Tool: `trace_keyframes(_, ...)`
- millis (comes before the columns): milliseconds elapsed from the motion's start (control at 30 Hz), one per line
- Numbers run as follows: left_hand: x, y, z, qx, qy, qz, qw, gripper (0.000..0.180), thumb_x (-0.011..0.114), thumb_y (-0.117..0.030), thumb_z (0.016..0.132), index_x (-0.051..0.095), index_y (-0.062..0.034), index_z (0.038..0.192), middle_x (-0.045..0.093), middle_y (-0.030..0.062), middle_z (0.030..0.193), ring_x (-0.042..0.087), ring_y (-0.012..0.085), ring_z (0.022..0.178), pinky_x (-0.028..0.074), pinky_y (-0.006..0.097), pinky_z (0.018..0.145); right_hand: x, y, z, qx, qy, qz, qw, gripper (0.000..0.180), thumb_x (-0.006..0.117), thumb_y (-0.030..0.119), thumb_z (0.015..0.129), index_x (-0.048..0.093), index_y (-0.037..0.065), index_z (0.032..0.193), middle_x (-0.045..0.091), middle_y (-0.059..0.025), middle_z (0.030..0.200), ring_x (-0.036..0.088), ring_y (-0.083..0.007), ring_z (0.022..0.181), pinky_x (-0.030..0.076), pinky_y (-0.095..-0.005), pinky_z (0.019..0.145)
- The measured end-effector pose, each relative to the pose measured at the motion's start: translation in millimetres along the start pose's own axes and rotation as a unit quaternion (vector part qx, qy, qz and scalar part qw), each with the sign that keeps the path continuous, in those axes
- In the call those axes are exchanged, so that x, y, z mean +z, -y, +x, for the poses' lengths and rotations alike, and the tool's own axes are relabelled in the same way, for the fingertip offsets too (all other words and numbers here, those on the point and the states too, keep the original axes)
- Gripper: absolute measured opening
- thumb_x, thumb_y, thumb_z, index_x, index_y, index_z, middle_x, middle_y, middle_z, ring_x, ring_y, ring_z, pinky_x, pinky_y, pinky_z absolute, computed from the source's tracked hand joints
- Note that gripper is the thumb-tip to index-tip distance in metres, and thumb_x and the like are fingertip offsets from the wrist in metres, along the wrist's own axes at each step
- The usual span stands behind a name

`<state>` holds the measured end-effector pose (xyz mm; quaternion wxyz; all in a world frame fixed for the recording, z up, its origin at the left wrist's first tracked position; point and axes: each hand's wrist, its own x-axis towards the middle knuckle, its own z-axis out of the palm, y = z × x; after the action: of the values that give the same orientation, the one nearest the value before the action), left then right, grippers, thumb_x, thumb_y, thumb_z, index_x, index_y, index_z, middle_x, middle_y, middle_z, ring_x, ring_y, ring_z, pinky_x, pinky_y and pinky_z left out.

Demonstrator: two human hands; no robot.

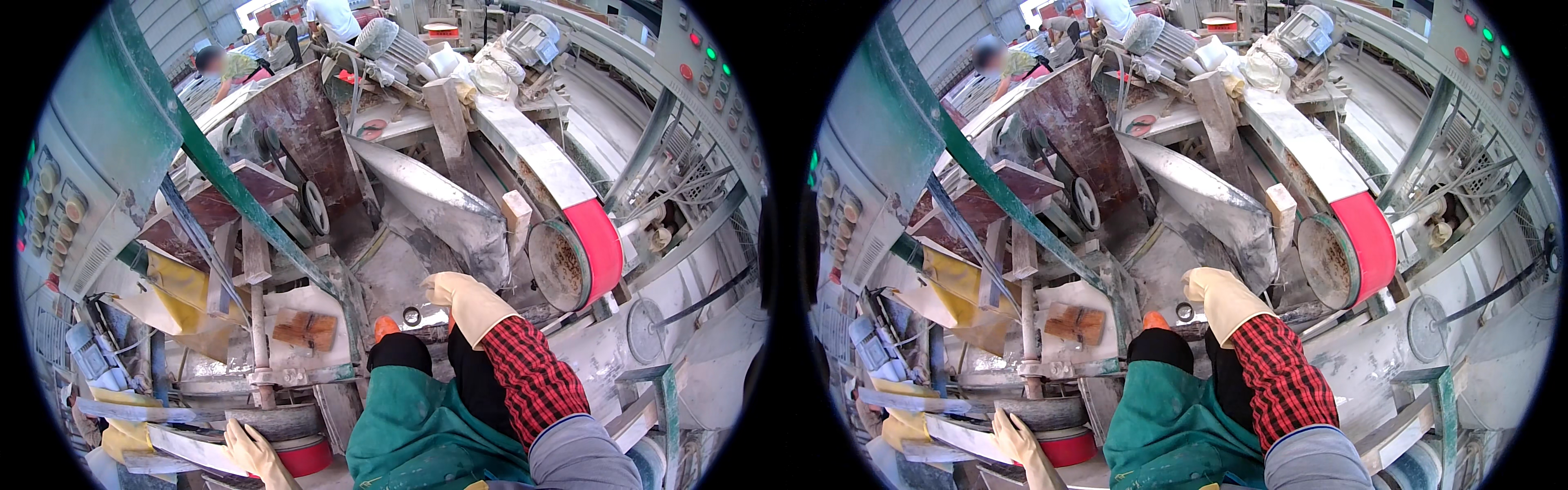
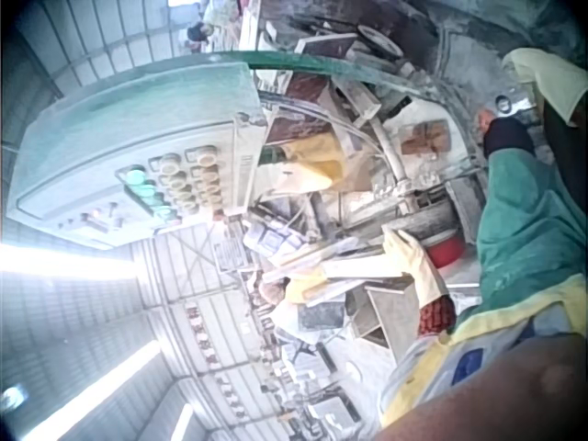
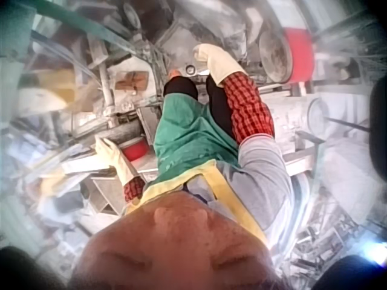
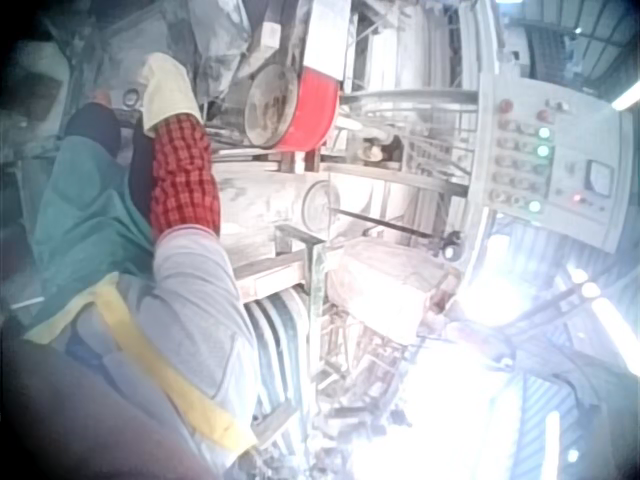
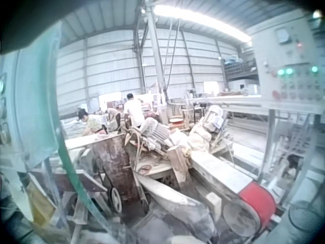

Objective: The person repeatedly picks up small rectangular blocks and places them onto a moving conveyor belt in a factory setting. The blocks travel along the belt and disappear into a hopper or processing unit. The person maintains a steady rhythm, continuously feeding the machine throughout the clip.

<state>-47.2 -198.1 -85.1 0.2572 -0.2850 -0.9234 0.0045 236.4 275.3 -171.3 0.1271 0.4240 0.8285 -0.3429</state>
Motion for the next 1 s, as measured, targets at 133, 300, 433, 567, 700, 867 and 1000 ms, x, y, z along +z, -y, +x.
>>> trace_keyframes(133,1,-1,-2,0.005,-0.013,-0.003,1.0,0.038,0.054,-0.021,0.088,0.054,-0.0023,0.121,0.06,0.015,0.116,0.055,0.0324,0.107,0.038,0.047,0.09,0,3,-1,-0.001,-0.003,0.009,1.0,0.047,0.05,0.027,0.086,0.052,0.02,0.133,0.058,-0.0107,0.128,0.055,-0.0292,0.117,0.043,-0.0371,0.1)
trace_keyframes(300,-3,-6,-5,0.008,-0.01,0.006,1.0,0.041,0.052,-0.023,0.091,0.053,-0.0036,0.127,0.06,0.0155,0.12,0.055,0.0324,0.111,0.038,0.046,0.092,-3,5,-5,0.006,-0.006,0.013,1.0,0.048,0.051,0.027,0.086,0.052,0.021,0.133,0.058,-0.0104,0.129,0.055,-0.0283,0.118,0.043,-0.0365,0.1)
trace_keyframes(433,2,-6,-10,0.019,-0.028,0.011,0.999,0.042,0.052,-0.023,0.091,0.052,-0.0027,0.128,0.059,0.017,0.121,0.054,0.0334,0.112,0.038,0.045,0.093,-4,5,-7,0.0,-0.007,0.016,1.0,0.047,0.051,0.026,0.086,0.053,0.021,0.133,0.058,-0.0098,0.129,0.055,-0.028,0.118,0.043,-0.0361,0.101)
trace_keyframes(567,1,-12,-11,0.026,-0.05,-0.003,0.998,0.043,0.056,-0.021,0.088,0.051,-0.0025,0.126,0.058,0.0156,0.121,0.053,0.0334,0.111,0.036,0.047,0.093,-7,9,-11,0.007,-0.008,0.021,1.0,0.046,0.051,0.026,0.086,0.053,0.021,0.132,0.058,-0.0095,0.129,0.055,-0.0279,0.118,0.042,-0.0358,0.101)
trace_keyframes(700,-2,-17,-12,0.029,-0.041,-0.008,0.999,0.043,0.055,-0.02,0.088,0.05,-0.0014,0.127,0.057,0.0166,0.121,0.053,0.0339,0.112,0.037,0.046,0.093,-6,8,-11,0.011,-0.006,0.032,0.999,0.046,0.051,0.025,0.087,0.054,0.021,0.132,0.058,-0.0094,0.129,0.055,-0.0276,0.119,0.042,-0.0354,0.101)
trace_keyframes(867,-4,-21,-14,0.038,-0.046,-0.008,0.998,0.045,0.056,-0.02,0.087,0.049,-0.0008,0.127,0.055,0.0167,0.123,0.051,0.0349,0.113,0.036,0.047,0.094,-2,4,-8,0.002,-0.014,0.045,0.999,0.046,0.05,0.025,0.087,0.053,0.021,0.133,0.058,-0.0094,0.129,0.055,-0.0271,0.119,0.041,-0.0349,0.102)
trace_keyframes(1000,-3,-22,-17,0.047,-0.063,-0.003,0.997,0.045,0.056,-0.02,0.087,0.049,0.0004,0.126,0.054,0.0181,0.123,0.05,0.0359,0.113,0.035,0.048,0.095,-1,3,-6,-0.003,-0.007,0.04,0.999,0.046,0.049,0.026,0.087,0.053,0.019,0.133,0.058,-0.0099,0.13,0.055,-0.027,0.119,0.041,-0.0348,0.102)
